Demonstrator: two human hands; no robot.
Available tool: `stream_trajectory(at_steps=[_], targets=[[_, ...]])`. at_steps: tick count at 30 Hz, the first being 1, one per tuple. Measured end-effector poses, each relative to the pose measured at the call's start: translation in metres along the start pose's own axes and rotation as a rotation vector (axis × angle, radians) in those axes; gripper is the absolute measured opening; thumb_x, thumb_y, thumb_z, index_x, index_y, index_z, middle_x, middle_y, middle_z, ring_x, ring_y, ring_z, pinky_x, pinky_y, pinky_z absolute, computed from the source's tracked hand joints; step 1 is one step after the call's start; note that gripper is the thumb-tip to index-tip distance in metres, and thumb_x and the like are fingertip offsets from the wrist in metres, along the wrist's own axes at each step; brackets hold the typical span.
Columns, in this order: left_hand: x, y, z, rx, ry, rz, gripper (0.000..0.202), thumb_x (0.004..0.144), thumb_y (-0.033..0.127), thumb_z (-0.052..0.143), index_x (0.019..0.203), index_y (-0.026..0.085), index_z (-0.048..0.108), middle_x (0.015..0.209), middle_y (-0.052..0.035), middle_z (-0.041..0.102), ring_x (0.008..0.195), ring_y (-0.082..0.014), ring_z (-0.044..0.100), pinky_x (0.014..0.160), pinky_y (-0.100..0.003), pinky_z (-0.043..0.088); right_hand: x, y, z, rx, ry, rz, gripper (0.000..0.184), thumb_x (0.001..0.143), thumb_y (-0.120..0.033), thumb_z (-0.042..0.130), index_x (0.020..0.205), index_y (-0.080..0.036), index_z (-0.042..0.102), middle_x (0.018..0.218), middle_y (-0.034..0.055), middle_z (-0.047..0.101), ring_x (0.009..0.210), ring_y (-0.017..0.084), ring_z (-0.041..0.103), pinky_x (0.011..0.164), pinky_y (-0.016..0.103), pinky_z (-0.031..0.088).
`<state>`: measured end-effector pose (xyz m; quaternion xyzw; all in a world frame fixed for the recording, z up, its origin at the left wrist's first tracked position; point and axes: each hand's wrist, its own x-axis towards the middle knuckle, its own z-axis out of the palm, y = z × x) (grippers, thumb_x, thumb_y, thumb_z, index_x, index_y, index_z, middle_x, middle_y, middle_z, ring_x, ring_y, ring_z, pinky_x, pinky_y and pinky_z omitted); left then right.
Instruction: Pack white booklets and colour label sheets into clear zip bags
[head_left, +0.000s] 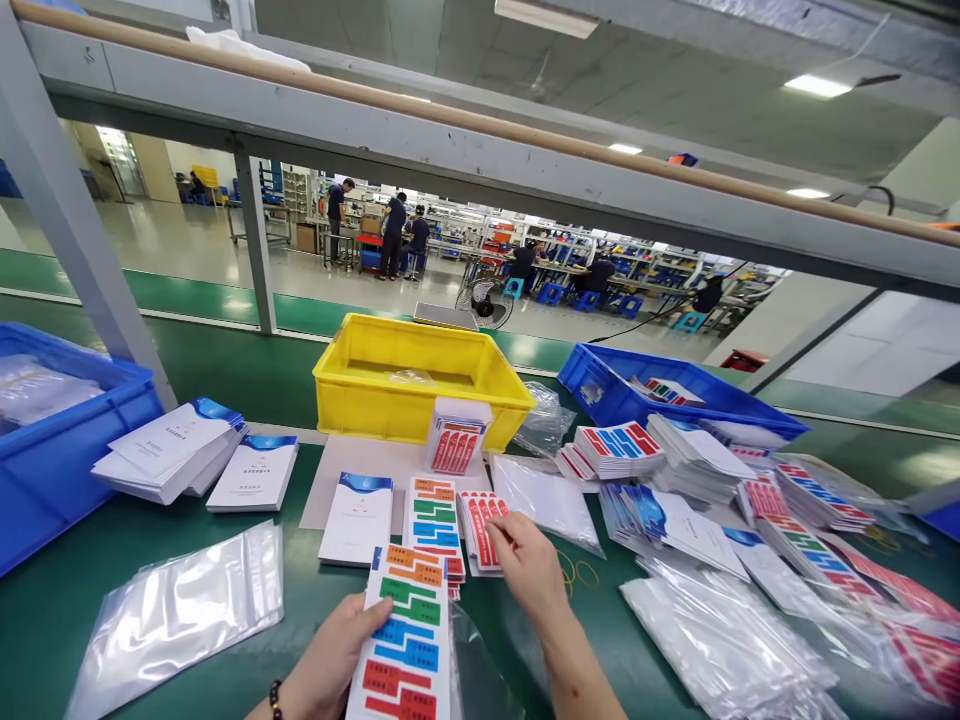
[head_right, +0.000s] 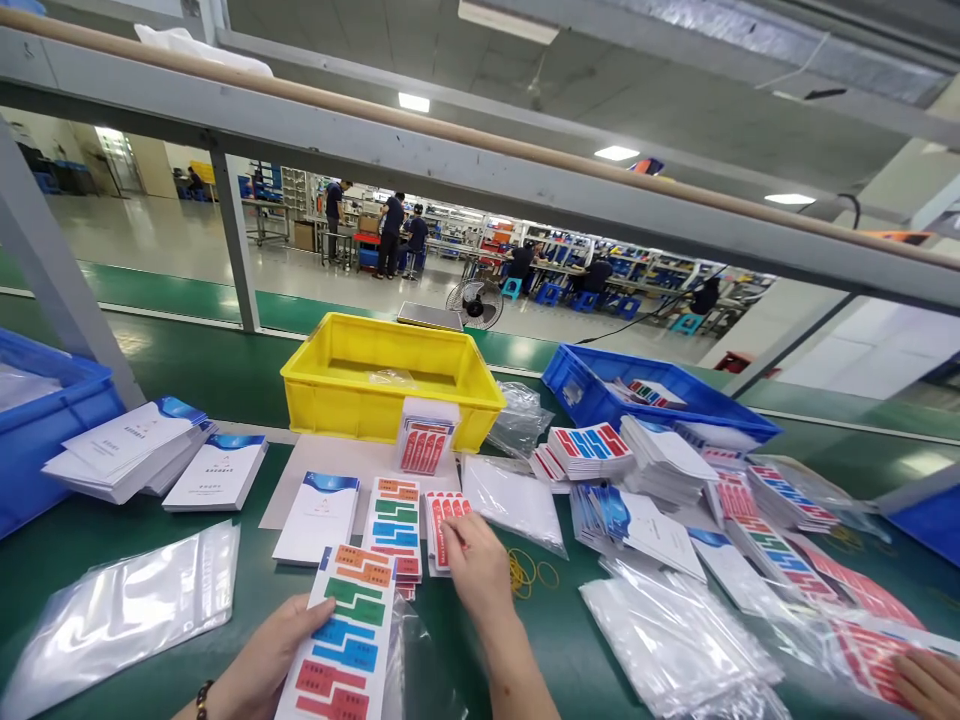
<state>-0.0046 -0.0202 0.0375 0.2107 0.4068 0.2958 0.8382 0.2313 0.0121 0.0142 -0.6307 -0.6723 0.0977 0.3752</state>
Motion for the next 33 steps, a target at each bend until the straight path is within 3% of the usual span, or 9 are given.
stream_trajectory(at_steps=[3,7,14,19,22,25,27,30,33], targets=[[0.002,-0.001,0.0,-0.01,0.027,-0.008,0.036,0.057,0.037,0.077,0.074,0.01,0.063,0.07,-0.0115,0.073,0.064,-0.0249,0.069,0.062,-0.031,0.054,0.0,0.018,-0.01,-0.264,-0.122,-0.081,0.013,0.074,-0.02,0.051,0.084,-0.019,0.059,0.089,0.0074,0.058,0.087,0.023,0.051,0.075,0.035,0.039],[0.006,-0.006,-0.005,-0.017,0.025,0.004,0.03,0.062,0.035,0.075,0.073,0.01,0.061,0.069,-0.0118,0.073,0.063,-0.0244,0.069,0.06,-0.03,0.054,-0.006,0.019,-0.006,-0.503,-0.257,-0.062,0.03,0.066,-0.012,0.053,0.095,-0.021,0.053,0.101,0.0075,0.055,0.094,0.026,0.047,0.072,0.034,0.037],[0.011,-0.009,-0.012,-0.008,0.017,0.011,0.027,0.069,0.033,0.069,0.077,0.009,0.06,0.073,-0.0142,0.073,0.068,-0.0252,0.069,0.062,-0.031,0.054,-0.006,0.013,-0.014,-0.466,-0.327,-0.068,0.026,0.071,-0.014,0.05,0.095,-0.022,0.056,0.102,0.0068,0.057,0.093,0.024,0.05,0.074,0.034,0.039],[0.012,-0.009,-0.012,-0.024,0.046,0.017,0.027,0.067,0.032,0.071,0.076,0.009,0.059,0.073,-0.0135,0.073,0.067,-0.0254,0.069,0.063,-0.032,0.054,-0.005,0.032,-0.019,-0.321,-0.297,-0.109,0.038,0.068,-0.008,0.042,0.097,-0.022,0.061,0.102,0.0056,0.061,0.097,0.021,0.054,0.082,0.033,0.043],[0.014,-0.011,-0.012,-0.068,0.028,0.067,0.027,0.065,0.031,0.072,0.078,0.01,0.06,0.071,-0.011,0.073,0.066,-0.0251,0.069,0.063,-0.032,0.053,-0.004,0.036,-0.016,-0.262,-0.078,-0.163,0.036,0.07,-0.008,0.038,0.092,-0.019,0.064,0.094,0.0067,0.064,0.088,0.02,0.059,0.079,0.032,0.047],[0.015,-0.011,-0.011,-0.095,0.028,0.063,0.029,0.069,0.035,0.068,0.081,0.009,0.062,0.073,-0.0117,0.073,0.066,-0.0248,0.069,0.065,-0.033,0.053,-0.01,0.011,-0.01,-0.175,0.27,-0.324,0.032,0.078,-0.011,0.041,0.1,-0.021,0.062,0.091,0.0082,0.063,0.085,0.021,0.059,0.076,0.036,0.048],[0.016,-0.011,-0.01,-0.13,0.025,0.084,0.033,0.072,0.04,0.064,0.081,0.007,0.063,0.074,-0.0127,0.072,0.066,-0.0246,0.068,0.066,-0.034,0.053,-0.019,-0.017,-0.003,-0.107,0.369,-0.493,0.04,0.077,-0.006,0.046,0.112,-0.023,0.055,0.092,0.0083,0.062,0.086,0.022,0.057,0.074,0.037,0.047],[0.018,-0.013,-0.009,-0.196,0.051,0.18,0.035,0.072,0.042,0.063,0.078,0.008,0.065,0.073,-0.0117,0.072,0.067,-0.0238,0.068,0.069,-0.034,0.052,-0.035,-0.056,0.014,-0.057,0.188,-0.73,0.043,0.077,-0.006,0.048,0.117,-0.021,0.051,0.085,0.0083,0.063,0.079,0.022,0.056,0.067,0.036,0.045],[0.018,-0.013,-0.009,-0.2,0.081,0.219,0.037,0.072,0.045,0.062,0.076,0.008,0.065,0.071,-0.0115,0.072,0.068,-0.0243,0.067,0.07,-0.036,0.051,-0.046,-0.073,0.032,-0.083,0.002,-0.821,0.028,0.079,-0.01,0.042,0.102,-0.015,0.057,0.071,0.0078,0.062,0.066,0.019,0.053,0.057,0.033,0.041]])
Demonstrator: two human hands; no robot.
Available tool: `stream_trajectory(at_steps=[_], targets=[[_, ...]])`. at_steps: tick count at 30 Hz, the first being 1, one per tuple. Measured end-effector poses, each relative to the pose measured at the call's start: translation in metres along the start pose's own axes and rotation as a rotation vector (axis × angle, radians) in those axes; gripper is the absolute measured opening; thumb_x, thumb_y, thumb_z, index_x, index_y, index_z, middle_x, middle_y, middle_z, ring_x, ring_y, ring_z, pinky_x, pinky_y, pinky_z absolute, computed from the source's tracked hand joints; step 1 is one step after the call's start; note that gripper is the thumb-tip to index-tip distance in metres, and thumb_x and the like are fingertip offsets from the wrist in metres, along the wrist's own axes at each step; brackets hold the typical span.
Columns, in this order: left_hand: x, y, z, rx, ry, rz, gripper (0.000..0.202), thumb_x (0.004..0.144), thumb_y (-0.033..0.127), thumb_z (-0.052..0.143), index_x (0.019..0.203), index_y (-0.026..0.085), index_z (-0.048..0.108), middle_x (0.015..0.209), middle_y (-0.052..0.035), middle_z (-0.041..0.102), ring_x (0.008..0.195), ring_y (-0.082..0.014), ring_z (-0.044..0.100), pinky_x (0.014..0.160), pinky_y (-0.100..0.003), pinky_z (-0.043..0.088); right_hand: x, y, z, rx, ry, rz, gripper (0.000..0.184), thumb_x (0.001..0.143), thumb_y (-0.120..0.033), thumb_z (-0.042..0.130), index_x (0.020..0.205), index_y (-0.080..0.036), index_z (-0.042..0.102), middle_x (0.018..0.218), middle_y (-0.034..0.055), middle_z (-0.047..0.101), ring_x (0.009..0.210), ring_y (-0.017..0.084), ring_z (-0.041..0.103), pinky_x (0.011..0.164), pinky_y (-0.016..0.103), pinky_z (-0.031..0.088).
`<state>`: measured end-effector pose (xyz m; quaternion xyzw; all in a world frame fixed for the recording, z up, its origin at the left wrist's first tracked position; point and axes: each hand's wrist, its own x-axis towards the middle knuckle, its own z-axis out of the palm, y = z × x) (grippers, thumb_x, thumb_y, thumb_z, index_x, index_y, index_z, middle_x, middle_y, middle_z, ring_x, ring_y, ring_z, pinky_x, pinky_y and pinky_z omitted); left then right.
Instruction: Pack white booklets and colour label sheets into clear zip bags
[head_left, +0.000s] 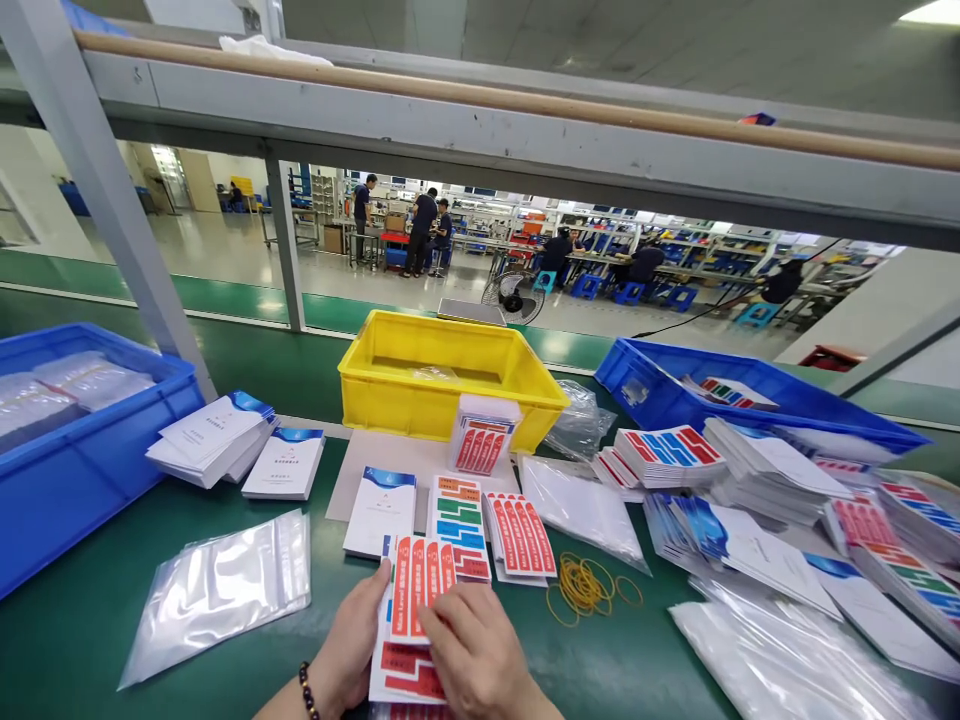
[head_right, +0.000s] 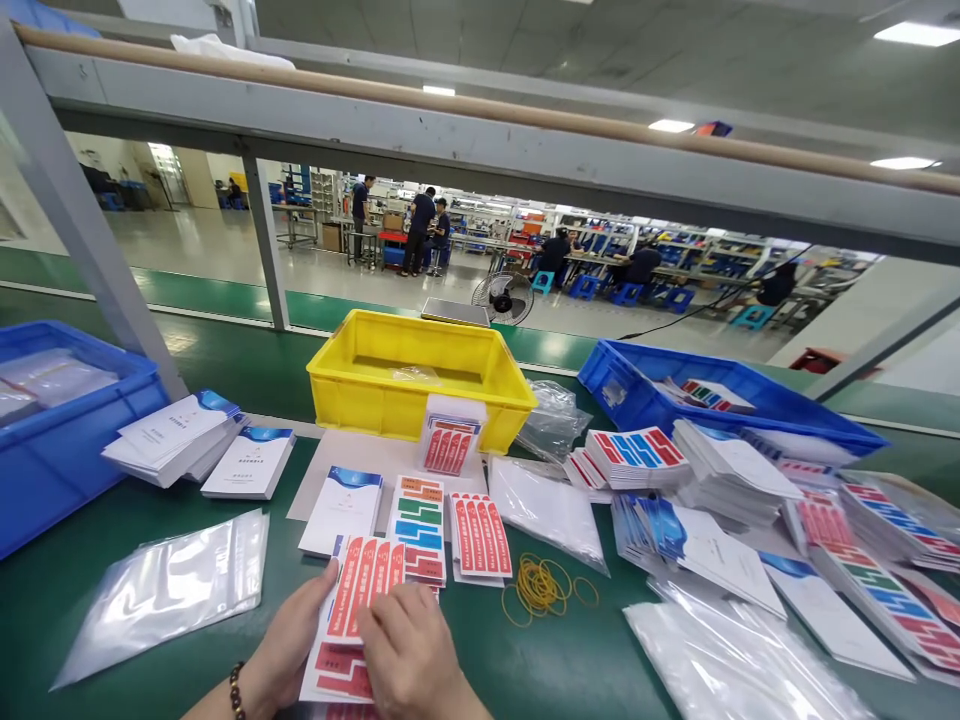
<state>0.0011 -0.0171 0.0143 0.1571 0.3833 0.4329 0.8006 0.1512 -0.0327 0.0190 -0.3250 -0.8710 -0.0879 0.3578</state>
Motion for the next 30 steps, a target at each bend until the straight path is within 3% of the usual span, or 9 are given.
stream_trajectory(at_steps=[5,9,11,14,16,19,24,27,30], targets=[[-0.001,0.001,-0.001,0.081,-0.173,0.047,0.036,0.07,0.041,0.065,0.084,0.008,0.066,0.081,-0.0134,0.071,0.079,-0.0259,0.066,0.075,-0.035,0.049,-0.001,-0.003,0.009,0.042,-0.094,-0.042,0.021,0.079,-0.012,0.04,0.088,-0.014,0.059,0.064,0.0057,0.058,0.061,0.017,0.049,0.054,0.031,0.036],[0.001,-0.001,-0.002,0.141,-0.21,0.088,0.035,0.067,0.036,0.07,0.087,0.008,0.066,0.085,-0.0134,0.071,0.079,-0.026,0.065,0.072,-0.035,0.048,-0.005,0.002,0.003,0.227,-0.097,-0.005,0.022,0.082,-0.032,0.046,0.089,-0.015,0.06,0.069,0.0065,0.059,0.064,0.019,0.05,0.056,0.032,0.039],[0.0,-0.001,-0.003,0.157,-0.206,0.067,0.036,0.067,0.038,0.069,0.088,0.009,0.065,0.081,-0.0131,0.071,0.072,-0.0246,0.066,0.07,-0.035,0.049,-0.009,0.008,0.002,0.323,-0.001,0.201,0.028,0.083,-0.035,0.047,0.101,-0.017,0.058,0.083,0.0094,0.061,0.073,0.02,0.053,0.064,0.034,0.043],[-0.002,0.0,-0.003,0.222,-0.178,0.009,0.039,0.066,0.041,0.069,0.088,0.01,0.064,0.073,-0.0115,0.071,0.063,-0.0225,0.065,0.068,-0.035,0.049,-0.012,0.019,0.004,0.56,0.142,0.762,0.035,0.082,-0.034,0.05,0.113,-0.018,0.052,0.098,0.0111,0.059,0.078,0.019,0.057,0.071,0.035,0.047],[-0.004,0.001,-0.003,0.298,-0.183,-0.004,0.041,0.066,0.044,0.068,0.089,0.01,0.062,0.072,-0.0107,0.07,0.063,-0.0218,0.065,0.067,-0.035,0.048,-0.01,0.024,0.006,0.924,0.064,1.0,0.038,0.077,-0.039,0.057,0.108,-0.017,0.055,0.093,0.0098,0.062,0.074,0.019,0.06,0.069,0.034,0.049],[-0.003,0.004,-0.007,0.516,-0.222,0.093,0.039,0.069,0.042,0.064,0.094,0.013,0.06,0.08,-0.0092,0.068,0.072,-0.0219,0.063,0.069,-0.032,0.047,-0.005,0.033,0.005,1.309,-0.002,1.083,0.035,0.069,-0.041,0.067,0.092,-0.016,0.061,0.084,0.008,0.067,0.076,0.022,0.063,0.068,0.035,0.05],[-0.002,0.01,-0.013,1.156,-0.077,0.417,0.013,0.074,0.025,0.056,0.066,0.016,0.061,0.065,-0.0012,0.059,0.065,-0.0163,0.052,0.062,-0.025,0.039,-0.008,0.059,-0.002,1.182,0.514,1.286,0.037,0.061,-0.039,0.073,0.088,-0.017,0.061,0.076,0.0045,0.068,0.063,0.02,0.063,0.053,0.03,0.05],[-0.005,0.013,-0.011,1.326,-0.331,0.444,0.017,0.076,0.018,0.051,0.064,0.018,0.063,0.067,-0.0009,0.058,0.07,-0.0155,0.051,0.069,-0.025,0.037,-0.01,0.065,-0.001,1.152,0.6,1.327,0.038,0.06,-0.04,0.074,0.087,-0.018,0.06,0.072,0.0032,0.068,0.055,0.018,0.061,0.044,0.026,0.047],[-0.008,0.014,-0.008,1.323,-0.44,0.426,0.019,0.078,0.02,0.05,0.068,0.018,0.065,0.075,-0.0029,0.058,0.076,-0.0162,0.052,0.072,-0.025,0.038,-0.01,0.059,0.002,1.205,0.478,1.31,0.036,0.061,-0.039,0.073,0.087,-0.018,0.061,0.074,0.0041,0.069,0.057,0.018,0.063,0.046,0.026,0.048]])
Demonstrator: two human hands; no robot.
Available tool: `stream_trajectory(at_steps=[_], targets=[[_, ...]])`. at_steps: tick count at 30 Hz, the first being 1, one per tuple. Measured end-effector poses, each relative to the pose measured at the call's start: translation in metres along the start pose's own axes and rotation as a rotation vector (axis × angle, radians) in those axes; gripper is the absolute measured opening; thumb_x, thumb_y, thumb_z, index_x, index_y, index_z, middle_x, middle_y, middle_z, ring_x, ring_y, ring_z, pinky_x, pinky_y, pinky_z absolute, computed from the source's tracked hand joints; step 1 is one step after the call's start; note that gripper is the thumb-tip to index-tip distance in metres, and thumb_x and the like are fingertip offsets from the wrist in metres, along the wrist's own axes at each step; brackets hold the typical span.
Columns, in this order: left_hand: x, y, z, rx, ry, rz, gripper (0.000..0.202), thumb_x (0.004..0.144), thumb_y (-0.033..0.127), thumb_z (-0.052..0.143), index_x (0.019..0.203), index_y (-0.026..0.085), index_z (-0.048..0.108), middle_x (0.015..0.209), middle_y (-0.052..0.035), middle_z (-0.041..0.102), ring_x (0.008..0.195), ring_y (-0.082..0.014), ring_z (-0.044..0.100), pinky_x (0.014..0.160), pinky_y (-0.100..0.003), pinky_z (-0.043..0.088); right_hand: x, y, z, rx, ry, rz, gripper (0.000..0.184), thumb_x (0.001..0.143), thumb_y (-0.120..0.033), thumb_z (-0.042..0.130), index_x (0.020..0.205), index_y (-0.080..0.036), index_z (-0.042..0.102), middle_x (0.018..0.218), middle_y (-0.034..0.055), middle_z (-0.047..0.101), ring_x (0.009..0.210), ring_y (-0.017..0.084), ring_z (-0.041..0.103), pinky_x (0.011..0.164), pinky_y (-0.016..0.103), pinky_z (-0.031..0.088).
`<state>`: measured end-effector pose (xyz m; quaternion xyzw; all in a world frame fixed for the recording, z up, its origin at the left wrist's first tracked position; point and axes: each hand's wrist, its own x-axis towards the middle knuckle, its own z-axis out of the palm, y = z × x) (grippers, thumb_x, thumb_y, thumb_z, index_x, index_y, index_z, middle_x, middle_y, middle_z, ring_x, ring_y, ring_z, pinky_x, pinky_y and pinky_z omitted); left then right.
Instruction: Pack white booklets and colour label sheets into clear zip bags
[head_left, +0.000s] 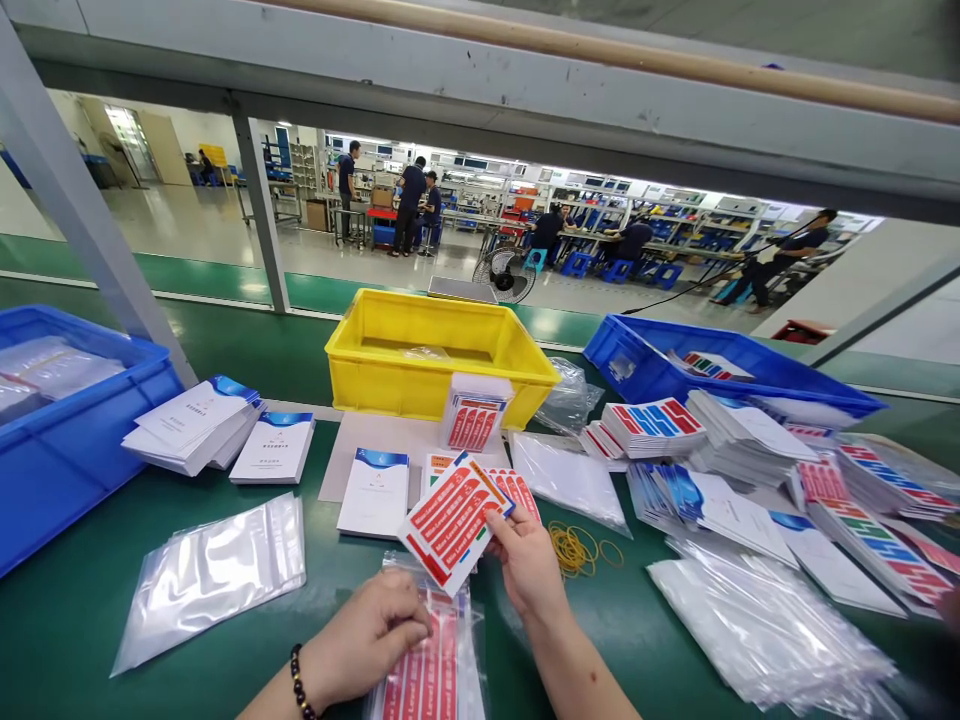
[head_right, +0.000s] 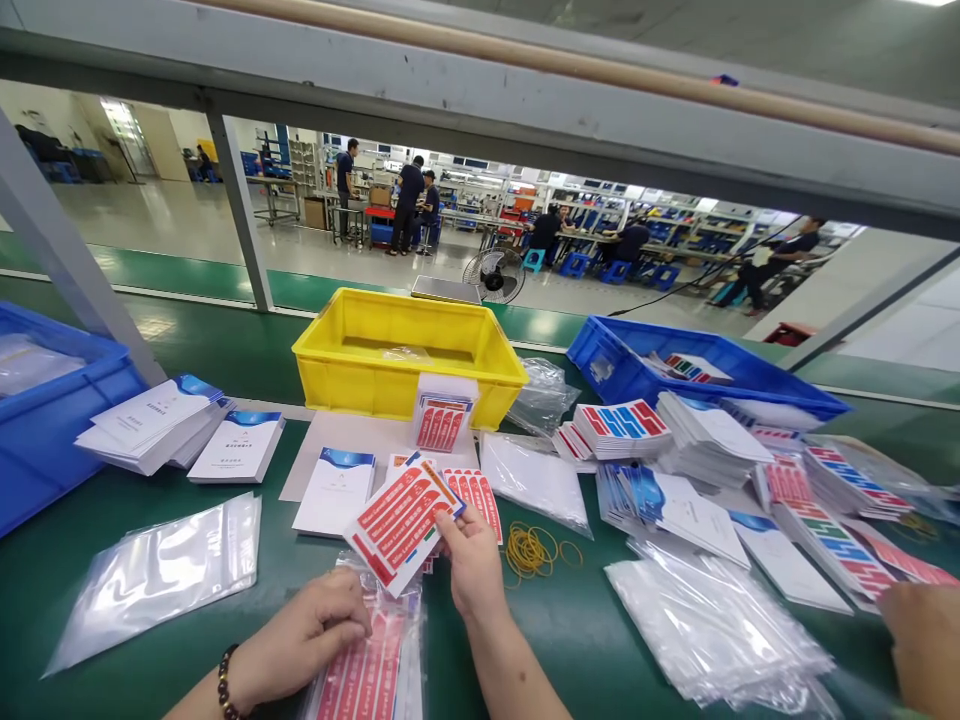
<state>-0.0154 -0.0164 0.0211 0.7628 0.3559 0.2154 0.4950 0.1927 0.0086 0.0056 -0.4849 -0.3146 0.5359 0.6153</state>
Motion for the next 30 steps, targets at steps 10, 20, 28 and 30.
stream_trajectory(at_steps=[10,20,28,30], targets=[[0.0,-0.004,0.002,-0.104,0.154,-0.044,0.018,0.079,0.024,0.049,0.065,0.017,0.058,0.083,-0.0018,0.045,0.081,-0.0167,0.048,0.077,-0.028,0.041,-0.005,-0.002,0.001,-0.093,-0.259,0.047,0.033,0.065,-0.038,0.072,0.09,-0.018,0.063,0.083,0.0055,0.07,0.08,0.023,0.065,0.072,0.036,0.051],[0.0,-0.007,0.004,-0.16,0.136,-0.004,0.017,0.079,0.023,0.048,0.066,0.017,0.056,0.089,-0.0034,0.045,0.085,-0.0174,0.047,0.079,-0.029,0.04,-0.001,0.0,-0.008,-0.133,-0.237,0.065,0.032,0.065,-0.036,0.073,0.087,-0.017,0.061,0.075,0.003,0.069,0.062,0.017,0.063,0.056,0.027,0.049],[0.001,-0.007,0.007,-0.2,0.182,-0.019,0.016,0.078,0.022,0.051,0.065,0.016,0.056,0.09,-0.0048,0.048,0.087,-0.0193,0.05,0.079,-0.029,0.041,-0.013,0.003,0.006,-0.13,-0.385,0.108,0.035,0.068,-0.033,0.069,0.097,-0.019,0.056,0.075,0.0008,0.067,0.063,0.015,0.062,0.057,0.026,0.047],[0.001,-0.009,0.008,-0.242,0.201,-0.03,0.015,0.078,0.023,0.051,0.066,0.016,0.056,0.091,-0.0051,0.049,0.087,-0.0195,0.05,0.079,-0.029,0.041,-0.015,0.004,0.007,-0.102,-0.396,0.091,0.043,0.07,-0.033,0.068,0.108,-0.022,0.052,0.078,0.0003,0.067,0.068,0.016,0.062,0.064,0.029,0.048]])
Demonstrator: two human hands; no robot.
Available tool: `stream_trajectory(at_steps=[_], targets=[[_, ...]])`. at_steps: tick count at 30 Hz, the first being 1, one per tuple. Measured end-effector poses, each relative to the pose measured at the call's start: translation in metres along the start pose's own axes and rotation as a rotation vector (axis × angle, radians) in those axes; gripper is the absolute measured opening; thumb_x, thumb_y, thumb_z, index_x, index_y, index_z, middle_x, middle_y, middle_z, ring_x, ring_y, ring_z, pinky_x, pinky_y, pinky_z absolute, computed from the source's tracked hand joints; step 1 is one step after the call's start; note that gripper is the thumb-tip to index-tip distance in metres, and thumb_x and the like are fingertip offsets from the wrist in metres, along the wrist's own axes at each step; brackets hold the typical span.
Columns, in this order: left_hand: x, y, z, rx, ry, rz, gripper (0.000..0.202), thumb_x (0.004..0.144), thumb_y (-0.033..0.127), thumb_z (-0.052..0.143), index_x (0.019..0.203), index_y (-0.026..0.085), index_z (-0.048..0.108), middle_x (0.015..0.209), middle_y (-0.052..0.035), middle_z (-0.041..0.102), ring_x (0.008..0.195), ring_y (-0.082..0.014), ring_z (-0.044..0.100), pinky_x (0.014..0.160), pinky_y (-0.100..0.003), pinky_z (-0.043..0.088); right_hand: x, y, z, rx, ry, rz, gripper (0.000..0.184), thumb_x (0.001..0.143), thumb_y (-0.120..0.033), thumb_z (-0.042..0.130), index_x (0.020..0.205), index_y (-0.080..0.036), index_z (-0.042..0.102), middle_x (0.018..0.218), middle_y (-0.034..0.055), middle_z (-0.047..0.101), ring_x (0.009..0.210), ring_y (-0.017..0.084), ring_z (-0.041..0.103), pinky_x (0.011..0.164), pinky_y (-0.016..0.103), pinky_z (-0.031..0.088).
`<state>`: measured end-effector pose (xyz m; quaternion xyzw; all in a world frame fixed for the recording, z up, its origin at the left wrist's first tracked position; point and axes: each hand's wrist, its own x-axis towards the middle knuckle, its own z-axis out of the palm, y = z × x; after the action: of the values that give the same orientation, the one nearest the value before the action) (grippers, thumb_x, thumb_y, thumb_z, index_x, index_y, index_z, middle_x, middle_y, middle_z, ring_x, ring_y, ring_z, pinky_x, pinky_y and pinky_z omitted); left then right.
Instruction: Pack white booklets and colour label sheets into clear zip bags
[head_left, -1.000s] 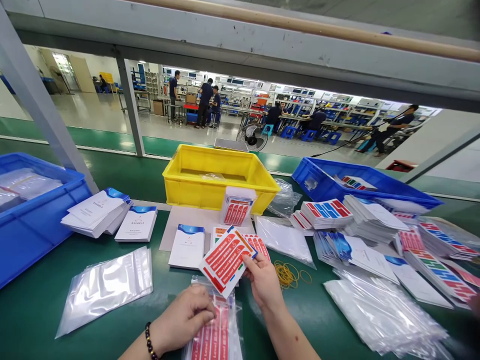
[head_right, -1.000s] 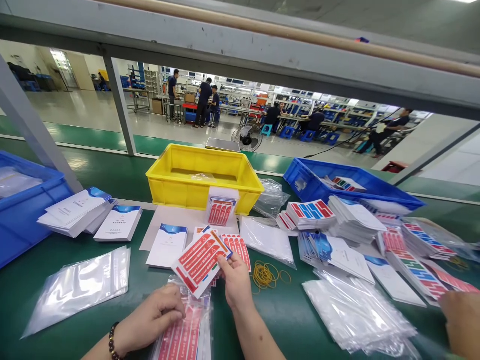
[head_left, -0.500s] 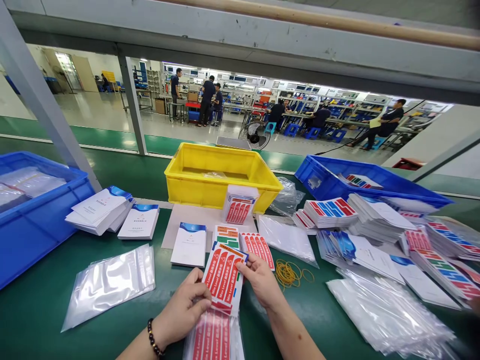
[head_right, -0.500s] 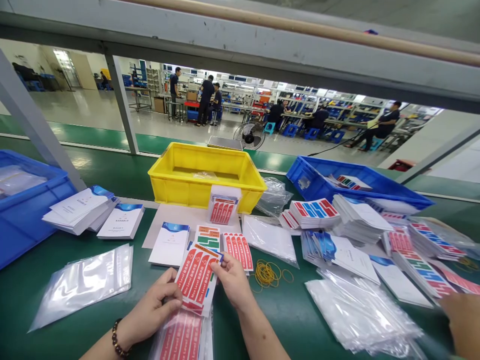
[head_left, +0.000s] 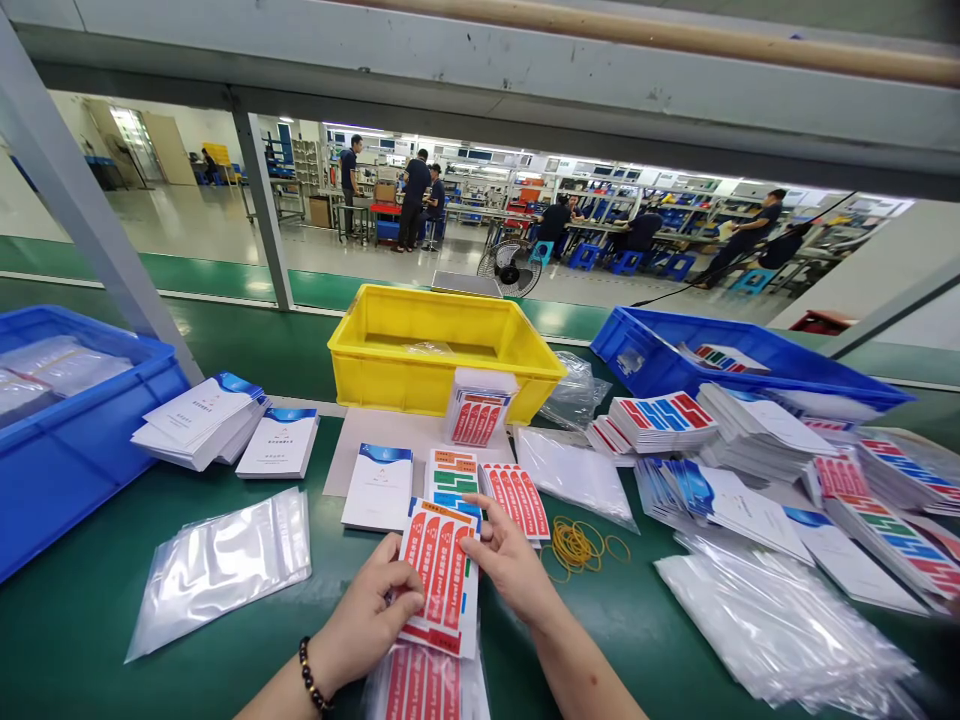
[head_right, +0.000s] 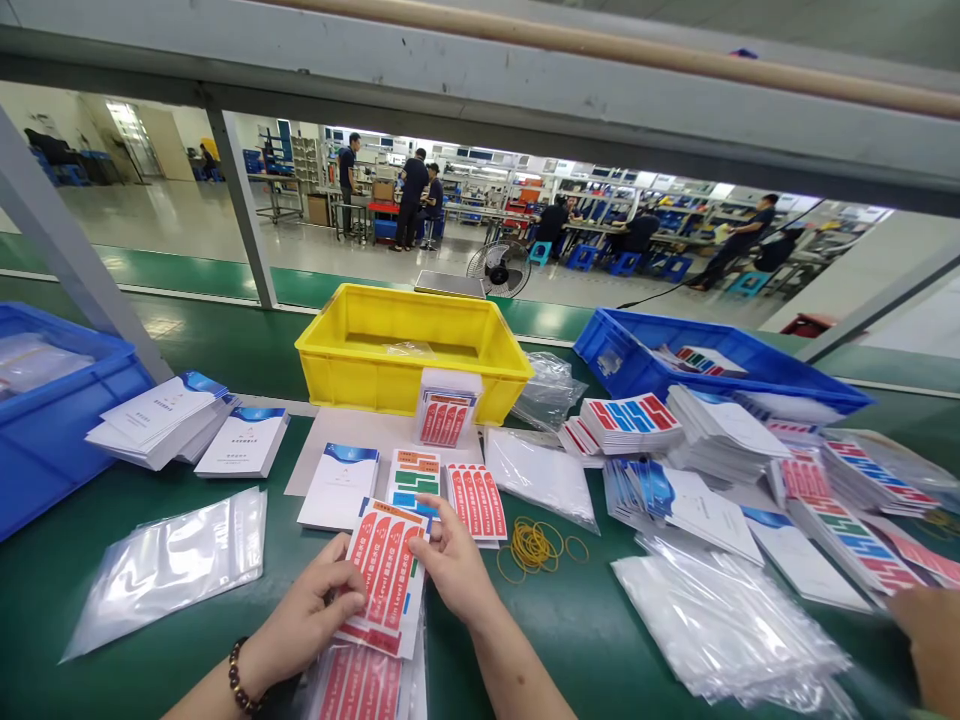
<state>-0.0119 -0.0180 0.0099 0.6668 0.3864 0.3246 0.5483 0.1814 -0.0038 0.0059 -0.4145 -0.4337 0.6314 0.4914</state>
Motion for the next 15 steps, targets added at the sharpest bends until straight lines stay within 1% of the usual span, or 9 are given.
stream_trajectory(at_steps=[3,5,7,8,9,11,12,13,15], targets=[[0.0001,-0.0023,-0.0003,-0.06,0.029,-0.019,0.015,0.078,0.026,0.052,0.067,0.017,0.057,0.09,-0.0046,0.049,0.086,-0.0192,0.05,0.079,-0.029,0.041,-0.0001,0.0014,-0.0012,-0.075,0.025,-0.041,0.051,0.072,-0.036,0.065,0.118,-0.024,0.048,0.086,0.0024,0.066,0.077,0.018,0.061,0.072,0.032,0.047],[0.0009,-0.003,-0.001,-0.078,0.059,-0.036,0.017,0.078,0.028,0.052,0.067,0.017,0.057,0.089,-0.0042,0.048,0.084,-0.0186,0.05,0.076,-0.029,0.041,-0.0007,0.0012,-0.0022,-0.229,0.012,-0.051,0.04,0.072,-0.038,0.064,0.108,-0.021,0.058,0.086,0.0036,0.065,0.077,0.018,0.06,0.071,0.032,0.047],[0.0022,-0.0034,-0.002,-0.076,0.1,-0.045,0.018,0.078,0.03,0.052,0.066,0.017,0.057,0.09,-0.0042,0.046,0.081,-0.0177,0.049,0.072,-0.028,0.041,-0.0024,-0.0009,-0.0013,-0.428,-0.097,-0.064,0.023,0.073,-0.038,0.063,0.085,-0.019,0.068,0.082,0.0041,0.063,0.076,0.018,0.058,0.073,0.032,0.045],[0.0028,-0.0036,-0.0025,-0.072,0.12,-0.046,0.019,0.077,0.031,0.052,0.065,0.017,0.057,0.091,-0.0042,0.046,0.079,-0.0172,0.049,0.07,-0.027,0.04,-0.0036,-0.0023,0.0,-0.512,-0.174,-0.077,0.02,0.073,-0.037,0.063,0.075,-0.019,0.069,0.084,0.0044,0.062,0.079,0.018,0.057,0.076,0.032,0.044],[0.0035,-0.0039,-0.0028,-0.072,0.137,-0.046,0.019,0.076,0.032,0.053,0.065,0.017,0.057,0.091,-0.0042,0.045,0.078,-0.0167,0.048,0.068,-0.026,0.04,-0.0047,-0.0038,0.0014,-0.572,-0.246,-0.091,0.019,0.073,-0.036,0.063,0.07,-0.019,0.07,0.089,0.0046,0.061,0.083,0.018,0.056,0.079,0.032,0.043],[0.0043,-0.0046,-0.0032,-0.089,0.171,-0.042,0.02,0.076,0.032,0.054,0.063,0.017,0.057,0.09,-0.0042,0.046,0.077,-0.0164,0.048,0.067,-0.026,0.04,-0.0064,-0.0059,0.0043,-0.612,-0.33,-0.102,0.015,0.07,-0.033,0.066,0.075,-0.02,0.07,0.097,0.0039,0.058,0.088,0.018,0.054,0.08,0.03,0.042],[0.0045,-0.0051,-0.0032,-0.11,0.182,-0.044,0.02,0.075,0.033,0.054,0.063,0.017,0.057,0.089,-0.0042,0.046,0.077,-0.0165,0.048,0.067,-0.026,0.04,-0.0067,-0.0061,0.0052,-0.609,-0.337,-0.091,0.014,0.069,-0.031,0.066,0.078,-0.02,0.07,0.095,0.0033,0.058,0.086,0.017,0.054,0.077,0.029,0.042],[0.0047,-0.0055,-0.0031,-0.145,0.193,-0.055,0.018,0.074,0.033,0.056,0.067,0.017,0.058,0.089,-0.004,0.047,0.078,-0.0167,0.049,0.067,-0.026,0.041,-0.0066,-0.0057,0.0057,-0.598,-0.326,-0.069,0.014,0.069,-0.03,0.066,0.078,-0.02,0.069,0.089,0.0025,0.06,0.08,0.016,0.054,0.073,0.027,0.043],[0.0048,-0.0061,-0.0028,-0.257,0.191,-0.113,0.018,0.069,0.033,0.062,0.079,0.019,0.057,0.087,-0.0029,0.051,0.077,-0.0168,0.052,0.068,-0.027,0.042,-0.0054,-0.0035,0.0056,-0.565,-0.266,-0.02,0.01,0.069,-0.027,0.064,0.071,-0.017,0.067,0.07,0.0002,0.059,0.065,0.013,0.052,0.062,0.024,0.041]])
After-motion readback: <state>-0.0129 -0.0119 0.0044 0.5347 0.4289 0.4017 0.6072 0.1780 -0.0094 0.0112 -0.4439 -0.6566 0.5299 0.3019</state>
